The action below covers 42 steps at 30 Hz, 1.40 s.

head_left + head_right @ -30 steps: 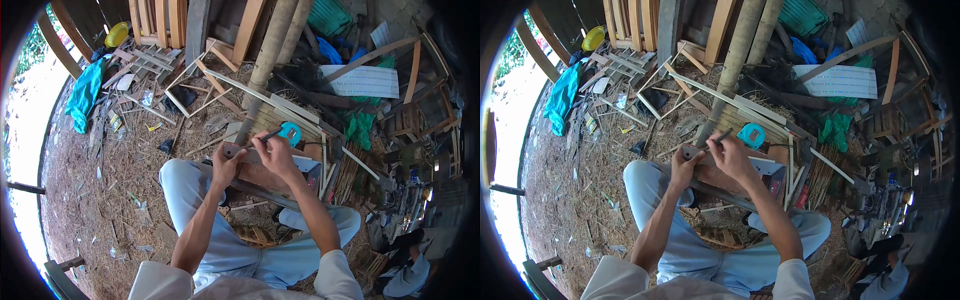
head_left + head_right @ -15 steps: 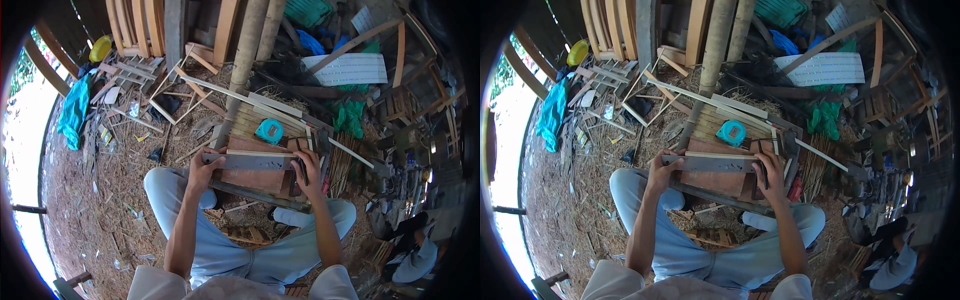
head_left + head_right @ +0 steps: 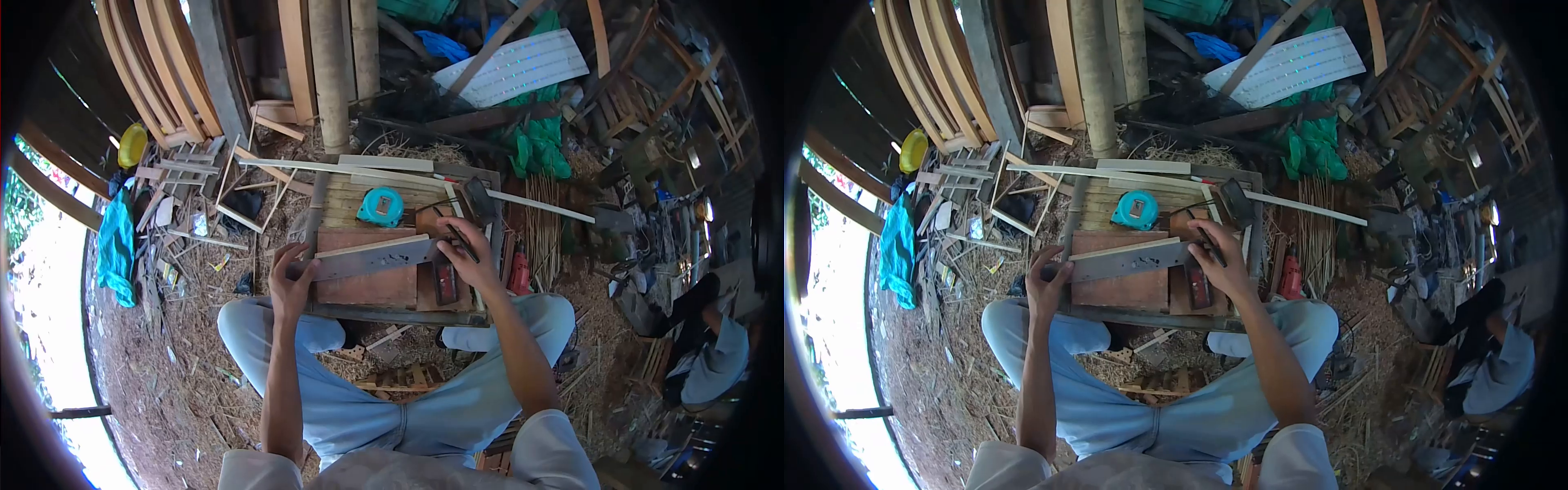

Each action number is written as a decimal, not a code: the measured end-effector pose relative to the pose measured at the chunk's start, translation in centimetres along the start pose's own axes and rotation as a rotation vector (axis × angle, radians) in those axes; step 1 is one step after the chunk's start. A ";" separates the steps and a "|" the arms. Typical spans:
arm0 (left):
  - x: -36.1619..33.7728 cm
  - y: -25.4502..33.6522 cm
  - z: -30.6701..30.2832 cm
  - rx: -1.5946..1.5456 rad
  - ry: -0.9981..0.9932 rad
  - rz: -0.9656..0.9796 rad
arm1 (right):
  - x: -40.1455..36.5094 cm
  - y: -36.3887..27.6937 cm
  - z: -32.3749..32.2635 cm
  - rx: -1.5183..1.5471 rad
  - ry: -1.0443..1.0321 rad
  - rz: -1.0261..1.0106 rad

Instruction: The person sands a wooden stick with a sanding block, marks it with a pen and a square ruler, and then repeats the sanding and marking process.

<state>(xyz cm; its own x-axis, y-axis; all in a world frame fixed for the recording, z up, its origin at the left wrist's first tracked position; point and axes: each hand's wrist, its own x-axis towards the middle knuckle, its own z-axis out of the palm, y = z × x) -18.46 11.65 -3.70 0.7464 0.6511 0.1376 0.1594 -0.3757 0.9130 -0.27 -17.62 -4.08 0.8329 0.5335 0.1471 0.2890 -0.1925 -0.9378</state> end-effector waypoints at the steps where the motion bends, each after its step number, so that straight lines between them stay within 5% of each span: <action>1: -0.1 0.4 0.1 0.182 0.042 0.147 | 0.1 -0.2 0.1 0.029 -0.014 0.038; 5: 1.5 1.5 0.4 0.509 -0.045 0.514 | 0.4 1.0 1.0 0.182 -0.038 -0.096; 8: 2.3 4.7 1.4 0.411 -0.299 0.480 | 0.8 1.4 1.0 0.265 -0.084 -0.085; 15: 4.9 2.9 2.5 0.318 -0.405 0.397 | 1.1 2.2 1.0 0.663 -0.126 0.041; 32: 4.6 2.7 2.1 0.369 -0.402 0.583 | 0.8 1.4 2.6 0.228 0.078 -0.055; 42: 5.0 3.6 -2.1 0.396 -0.473 0.348 | 0.7 0.7 2.6 0.147 0.100 0.034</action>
<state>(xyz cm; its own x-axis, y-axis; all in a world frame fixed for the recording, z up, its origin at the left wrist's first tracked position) -15.50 14.92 1.02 0.9830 0.1271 0.1322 0.0166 -0.7797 0.6260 -0.70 -15.23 -5.46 0.8860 0.4426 0.1382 0.1938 -0.0826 -0.9776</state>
